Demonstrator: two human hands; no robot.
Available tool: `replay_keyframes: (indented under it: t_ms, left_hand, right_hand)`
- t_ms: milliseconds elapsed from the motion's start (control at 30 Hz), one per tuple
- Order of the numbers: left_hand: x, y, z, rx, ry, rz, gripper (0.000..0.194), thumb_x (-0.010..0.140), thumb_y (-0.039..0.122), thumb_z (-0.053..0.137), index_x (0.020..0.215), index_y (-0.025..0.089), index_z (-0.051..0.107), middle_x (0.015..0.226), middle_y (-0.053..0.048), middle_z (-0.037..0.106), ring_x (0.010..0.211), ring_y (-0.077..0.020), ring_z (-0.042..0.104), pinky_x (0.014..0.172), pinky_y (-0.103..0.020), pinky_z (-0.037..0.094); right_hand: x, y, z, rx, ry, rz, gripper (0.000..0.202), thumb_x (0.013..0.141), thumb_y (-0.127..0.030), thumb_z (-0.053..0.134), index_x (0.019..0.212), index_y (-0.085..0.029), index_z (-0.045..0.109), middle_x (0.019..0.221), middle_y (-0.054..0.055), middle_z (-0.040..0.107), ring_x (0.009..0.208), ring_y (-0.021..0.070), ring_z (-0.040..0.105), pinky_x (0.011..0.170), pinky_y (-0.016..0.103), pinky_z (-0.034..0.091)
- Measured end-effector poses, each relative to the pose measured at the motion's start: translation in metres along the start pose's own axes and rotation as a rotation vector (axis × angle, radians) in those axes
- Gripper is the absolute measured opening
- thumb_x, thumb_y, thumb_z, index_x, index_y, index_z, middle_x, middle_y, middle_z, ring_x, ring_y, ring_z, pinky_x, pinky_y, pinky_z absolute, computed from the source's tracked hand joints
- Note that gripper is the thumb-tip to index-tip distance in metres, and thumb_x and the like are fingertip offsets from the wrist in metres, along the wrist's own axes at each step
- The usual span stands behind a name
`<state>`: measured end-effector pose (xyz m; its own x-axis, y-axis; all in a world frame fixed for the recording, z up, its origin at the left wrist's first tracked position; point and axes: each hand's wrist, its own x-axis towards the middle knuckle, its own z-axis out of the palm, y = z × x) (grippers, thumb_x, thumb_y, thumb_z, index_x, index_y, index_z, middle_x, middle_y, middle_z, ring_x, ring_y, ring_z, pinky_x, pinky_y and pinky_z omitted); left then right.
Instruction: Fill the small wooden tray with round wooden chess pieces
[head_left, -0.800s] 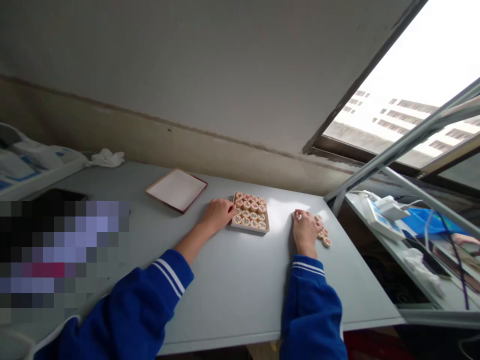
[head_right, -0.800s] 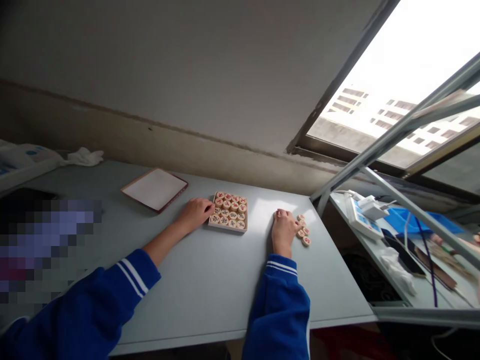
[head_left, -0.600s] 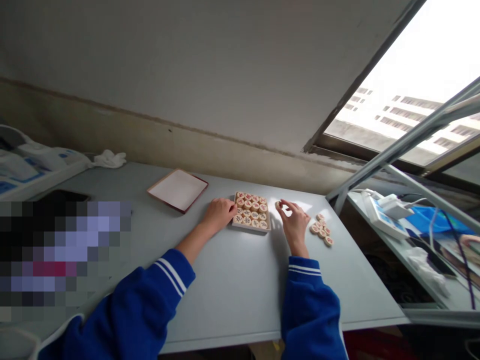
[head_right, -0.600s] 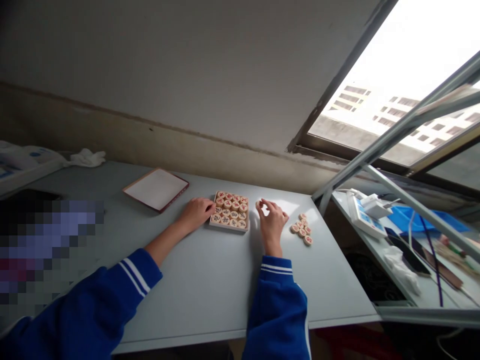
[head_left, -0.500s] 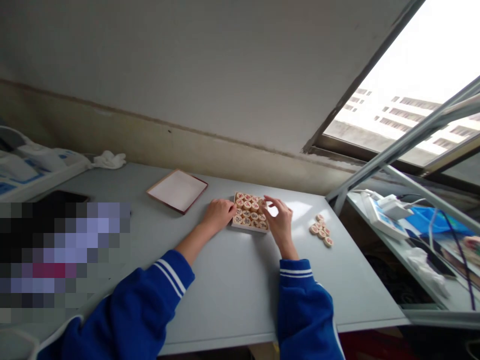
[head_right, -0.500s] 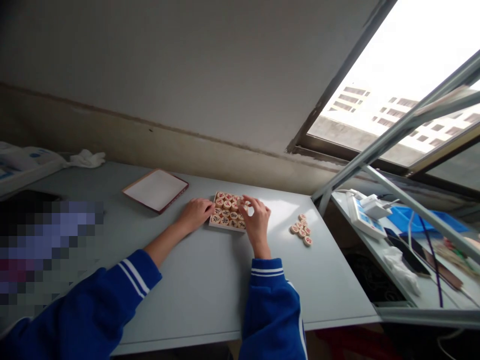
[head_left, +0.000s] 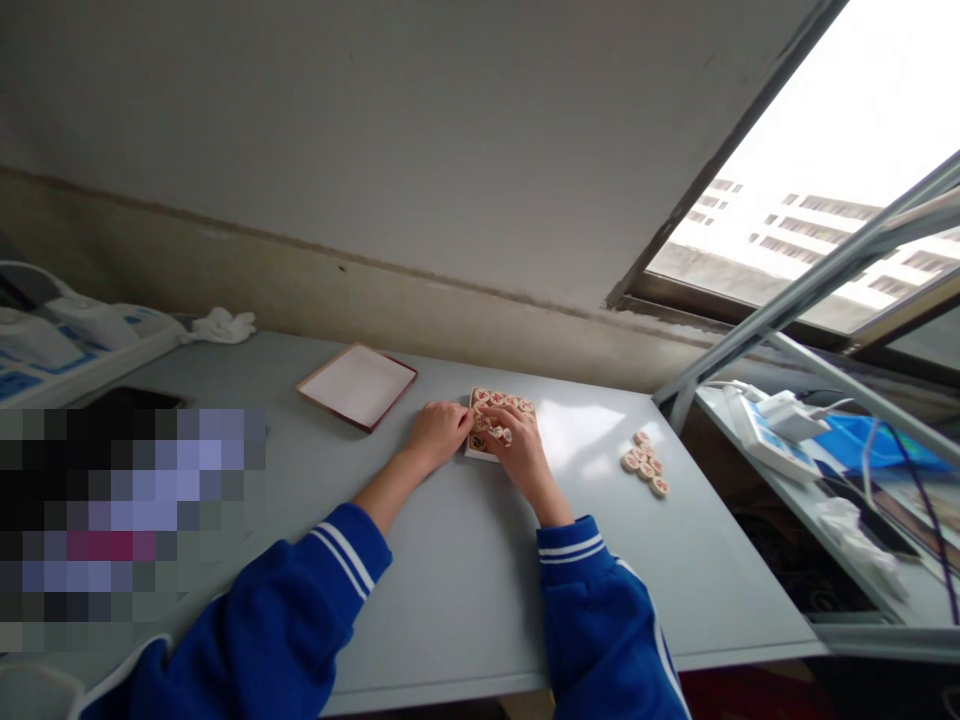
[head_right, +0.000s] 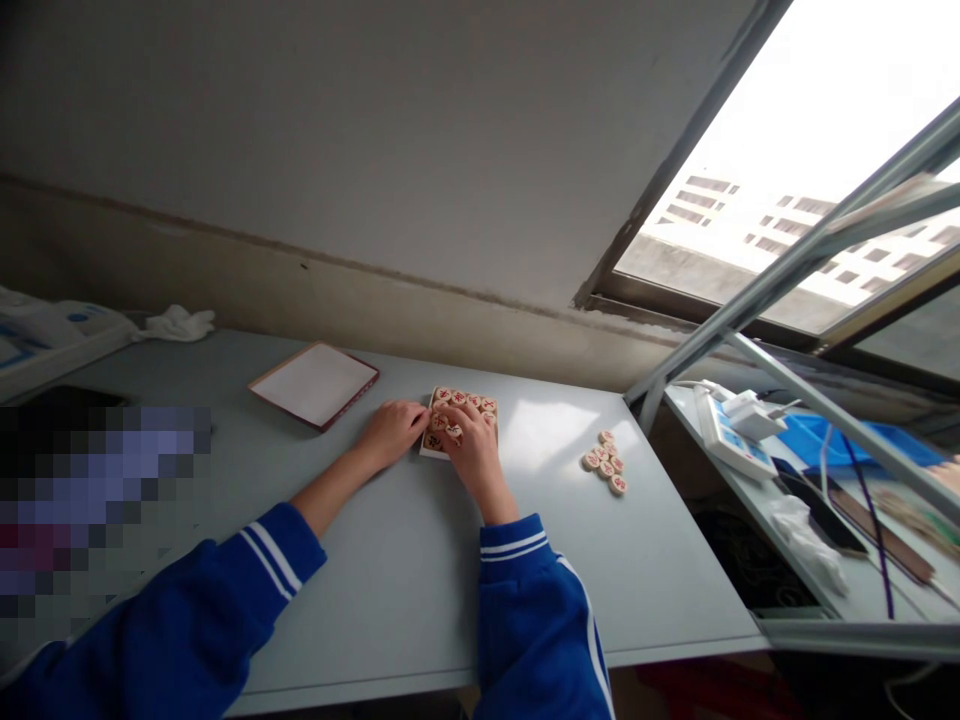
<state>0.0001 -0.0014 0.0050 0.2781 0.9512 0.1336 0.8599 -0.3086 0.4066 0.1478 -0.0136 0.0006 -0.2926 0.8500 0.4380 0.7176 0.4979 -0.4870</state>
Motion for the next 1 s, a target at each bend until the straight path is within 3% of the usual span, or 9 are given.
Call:
replay_keyframes:
  t_ms: [167, 267, 433, 567, 767, 867, 1000]
  left_hand:
    - [0.001, -0.002, 0.001, 0.012, 0.003, 0.017, 0.038, 0.087, 0.029, 0.03, 0.079, 0.017, 0.065, 0.088, -0.01, 0.068, 0.083, -0.0193, 0.061, 0.074, -0.029, 0.039]
    - [0.001, -0.002, 0.002, 0.012, -0.002, 0.006, 0.038, 0.087, 0.03, 0.03, 0.078, 0.016, 0.065, 0.087, -0.01, 0.068, 0.083, -0.0192, 0.061, 0.074, -0.029, 0.039]
    - [0.001, -0.001, 0.0, 0.008, -0.007, -0.006, 0.038, 0.087, 0.029, 0.03, 0.076, 0.017, 0.065, 0.087, -0.009, 0.068, 0.084, -0.0179, 0.06, 0.075, -0.028, 0.038]
    - [0.0, 0.0, -0.001, 0.013, 0.001, -0.006, 0.039, 0.087, 0.029, 0.029, 0.075, 0.017, 0.065, 0.085, -0.009, 0.068, 0.082, -0.0185, 0.06, 0.074, -0.029, 0.039]
    - [0.001, -0.001, 0.0, 0.009, 0.008, -0.002, 0.038, 0.087, 0.027, 0.03, 0.074, 0.017, 0.065, 0.084, -0.009, 0.068, 0.08, -0.0176, 0.061, 0.072, -0.028, 0.039]
    - [0.001, -0.002, 0.0, 0.011, 0.016, -0.006, 0.036, 0.086, 0.027, 0.032, 0.073, 0.017, 0.065, 0.084, -0.009, 0.069, 0.08, -0.0175, 0.061, 0.071, -0.027, 0.039]
    - [0.002, -0.004, 0.001, -0.02, 0.015, -0.002, 0.034, 0.085, 0.028, 0.035, 0.072, 0.018, 0.065, 0.083, -0.007, 0.069, 0.077, -0.017, 0.061, 0.069, -0.026, 0.038]
  right_hand:
    - [0.001, -0.006, -0.004, -0.045, -0.013, -0.012, 0.02, 0.08, -0.022, 0.052, 0.098, -0.023, 0.061, 0.101, 0.003, 0.062, 0.093, 0.0168, 0.055, 0.078, 0.03, 0.037]
    - [-0.001, 0.001, -0.019, -0.216, 0.08, 0.082, 0.021, 0.083, -0.026, 0.046, 0.097, -0.024, 0.062, 0.099, 0.003, 0.062, 0.09, 0.0175, 0.055, 0.075, 0.031, 0.034]
    - [-0.025, 0.046, -0.057, -0.688, 0.332, 0.541, 0.033, 0.081, -0.022, 0.038, 0.107, -0.015, 0.057, 0.109, 0.013, 0.057, 0.102, 0.0275, 0.046, 0.083, 0.043, 0.028]
    - [-0.049, 0.079, -0.071, -0.862, 0.181, 0.795, 0.035, 0.075, -0.016, 0.039, 0.098, -0.002, 0.061, 0.108, 0.026, 0.051, 0.103, 0.0351, 0.044, 0.08, 0.046, 0.033]
    - [-0.051, 0.078, -0.068, -0.782, 0.082, 0.708, 0.038, 0.077, -0.006, 0.029, 0.09, -0.009, 0.064, 0.096, 0.018, 0.058, 0.092, 0.0279, 0.052, 0.074, 0.036, 0.041]
    - [-0.046, 0.076, -0.063, -0.674, 0.121, 0.602, 0.037, 0.075, -0.005, 0.031, 0.092, -0.01, 0.064, 0.102, 0.015, 0.058, 0.098, 0.0256, 0.05, 0.082, 0.034, 0.041]
    - [-0.039, 0.085, -0.053, -0.345, 0.218, 0.463, 0.029, 0.073, -0.012, 0.042, 0.094, -0.01, 0.063, 0.102, 0.014, 0.057, 0.093, 0.0233, 0.054, 0.083, 0.036, 0.044]
